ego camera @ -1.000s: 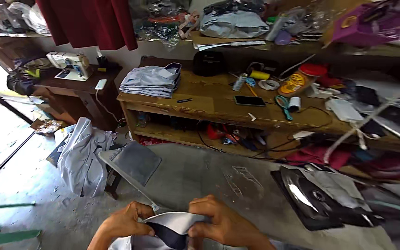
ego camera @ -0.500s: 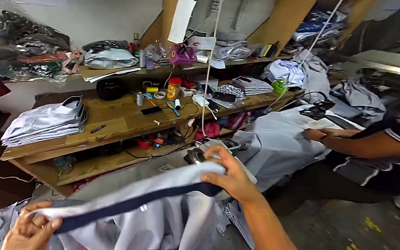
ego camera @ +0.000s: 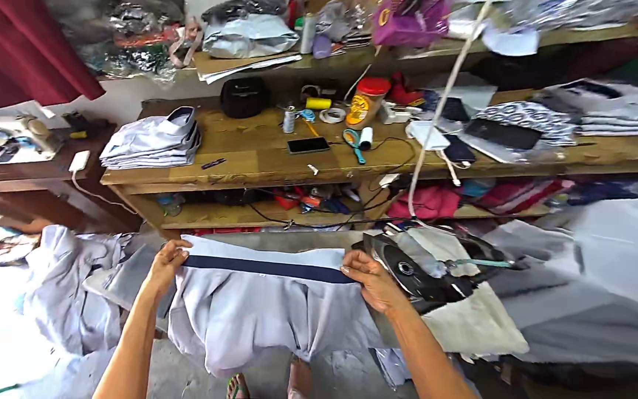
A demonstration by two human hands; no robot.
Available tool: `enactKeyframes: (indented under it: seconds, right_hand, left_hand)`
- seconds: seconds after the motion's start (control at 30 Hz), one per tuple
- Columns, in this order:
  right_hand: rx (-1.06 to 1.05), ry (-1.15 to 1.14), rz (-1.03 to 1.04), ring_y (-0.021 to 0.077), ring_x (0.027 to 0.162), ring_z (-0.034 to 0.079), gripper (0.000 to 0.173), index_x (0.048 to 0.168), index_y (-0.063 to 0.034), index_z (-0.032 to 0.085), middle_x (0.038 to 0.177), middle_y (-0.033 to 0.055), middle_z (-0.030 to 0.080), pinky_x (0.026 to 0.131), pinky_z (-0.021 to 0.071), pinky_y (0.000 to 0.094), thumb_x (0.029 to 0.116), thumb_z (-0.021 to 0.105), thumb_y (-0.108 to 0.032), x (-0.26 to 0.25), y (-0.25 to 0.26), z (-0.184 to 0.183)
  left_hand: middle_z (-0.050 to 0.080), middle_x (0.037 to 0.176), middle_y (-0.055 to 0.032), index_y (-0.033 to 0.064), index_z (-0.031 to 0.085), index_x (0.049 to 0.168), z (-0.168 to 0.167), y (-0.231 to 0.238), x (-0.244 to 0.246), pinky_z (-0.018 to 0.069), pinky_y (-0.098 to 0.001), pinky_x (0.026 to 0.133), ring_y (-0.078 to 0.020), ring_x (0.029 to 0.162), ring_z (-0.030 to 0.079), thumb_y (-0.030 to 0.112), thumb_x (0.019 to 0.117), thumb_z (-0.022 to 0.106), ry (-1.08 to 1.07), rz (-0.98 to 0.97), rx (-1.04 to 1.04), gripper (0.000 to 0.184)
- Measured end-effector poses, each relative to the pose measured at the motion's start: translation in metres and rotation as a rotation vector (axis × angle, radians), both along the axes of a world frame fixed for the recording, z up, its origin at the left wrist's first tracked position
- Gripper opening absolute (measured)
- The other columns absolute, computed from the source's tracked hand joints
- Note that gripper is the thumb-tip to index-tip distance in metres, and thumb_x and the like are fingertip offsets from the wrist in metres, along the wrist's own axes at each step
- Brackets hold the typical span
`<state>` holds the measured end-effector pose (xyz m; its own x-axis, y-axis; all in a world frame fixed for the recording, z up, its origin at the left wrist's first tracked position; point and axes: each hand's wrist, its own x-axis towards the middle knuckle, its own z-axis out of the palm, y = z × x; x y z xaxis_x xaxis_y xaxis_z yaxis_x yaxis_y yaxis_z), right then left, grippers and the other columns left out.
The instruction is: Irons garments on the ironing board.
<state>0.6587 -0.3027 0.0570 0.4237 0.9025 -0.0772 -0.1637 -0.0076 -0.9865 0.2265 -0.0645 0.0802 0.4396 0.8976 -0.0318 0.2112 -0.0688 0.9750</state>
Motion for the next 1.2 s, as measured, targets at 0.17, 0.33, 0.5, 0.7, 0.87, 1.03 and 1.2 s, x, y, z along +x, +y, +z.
enactKeyframes:
  seconds: [0.17, 0.33, 0.5, 0.7, 0.87, 1.03, 1.2]
  right_hand:
    - [-0.032, -0.092, 0.182, 0.0058, 0.085, 0.067, 0.021, 0.105, -0.0044, 0.075, 0.097, -0.0007, 0.074, 0.081, 0.0566, 0.0242, 0.0881, 0.063, 0.001, 0.013, 0.01, -0.008]
    - [-0.204, -0.669, 0.239, 0.021, 0.084, 0.061, 0.046, 0.124, -0.0039, 0.07, 0.108, 0.0148, 0.068, 0.077, 0.052, 0.041, 0.0802, 0.082, -0.01, 0.012, 0.01, 0.003]
    - [-0.139, -0.849, 0.124, 0.0253, 0.098, 0.067, 0.017, 0.102, -0.0082, 0.08, 0.113, 0.0164, 0.07, 0.084, 0.0557, 0.0444, 0.085, 0.079, -0.011, 0.014, 0.008, -0.001]
    - [-0.109, -0.745, 0.534, 0.0198, 0.089, 0.069, 0.018, 0.097, -0.0034, 0.075, 0.096, 0.0098, 0.073, 0.081, 0.0575, 0.0435, 0.092, 0.071, -0.021, 0.007, -0.014, 0.019]
    - [0.051, 0.134, 1.14, -0.0045, 0.075, 0.057, 0.013, 0.1, -0.0122, 0.068, 0.082, -0.0104, 0.063, 0.069, 0.0479, 0.0167, 0.1021, 0.06, -0.022, -0.07, -0.042, 0.036]
    - [-0.238, 0.406, 0.791, 0.0018, 0.068, 0.065, 0.016, 0.087, -0.0195, 0.071, 0.075, -0.0076, 0.069, 0.063, 0.0565, 0.0233, 0.0975, 0.059, -0.024, -0.069, -0.016, 0.003]
    - [-0.765, -0.525, 0.627, 0.0282, 0.081, 0.061, 0.033, 0.092, 0.0038, 0.066, 0.085, 0.0175, 0.062, 0.075, 0.0487, 0.0488, 0.1052, 0.056, -0.025, -0.022, 0.014, -0.066]
  left_hand:
    - [0.069, 0.128, -0.0111, 0.0005, 0.067, 0.128, 0.0, 0.0, 0.001, 0.0542, -0.0351, 0.099, -0.0153, 0.113, 0.066, 0.008, 0.1019, 0.051, 0.093, -0.077, 0.006, 0.031]
    - [0.067, 0.132, -0.0148, 0.0021, 0.068, 0.13, 0.011, -0.01, 0.006, 0.0529, -0.0357, 0.104, -0.0177, 0.119, 0.065, 0.009, 0.0924, 0.07, 0.286, -0.085, 0.146, 0.038]
    - [0.072, 0.113, -0.0118, 0.0071, 0.076, 0.116, 0.005, -0.024, 0.003, 0.0539, -0.036, 0.098, -0.0172, 0.107, 0.068, 0.021, 0.0959, 0.069, 0.42, -0.027, 0.33, 0.026]
    - [0.072, 0.107, -0.008, 0.0029, 0.073, 0.106, 0.045, -0.082, -0.052, 0.055, -0.038, 0.091, -0.015, 0.099, 0.067, 0.024, 0.0974, 0.065, 0.447, -0.086, 0.203, 0.024]
    - [0.07, 0.098, 0.0147, 0.0265, 0.068, 0.114, 0.17, -0.123, -0.103, 0.0545, -0.0149, 0.073, 0.0049, 0.081, 0.064, 0.034, 0.1036, 0.059, 0.206, 0.083, 0.426, 0.016]
    - [0.07, 0.105, -0.0178, 0.0063, 0.075, 0.096, 0.156, 0.0, 0.03, 0.0516, -0.0632, 0.09, -0.0372, 0.104, 0.065, 0.002, 0.097, 0.057, 0.829, -0.011, 0.603, 0.019]
    - [0.051, 0.147, -0.0274, 0.0036, 0.063, 0.134, -0.037, 0.039, 0.154, 0.0319, -0.0728, 0.111, -0.0471, 0.14, 0.043, 0.07, 0.0771, 0.075, 1.152, -0.134, 0.159, 0.088]
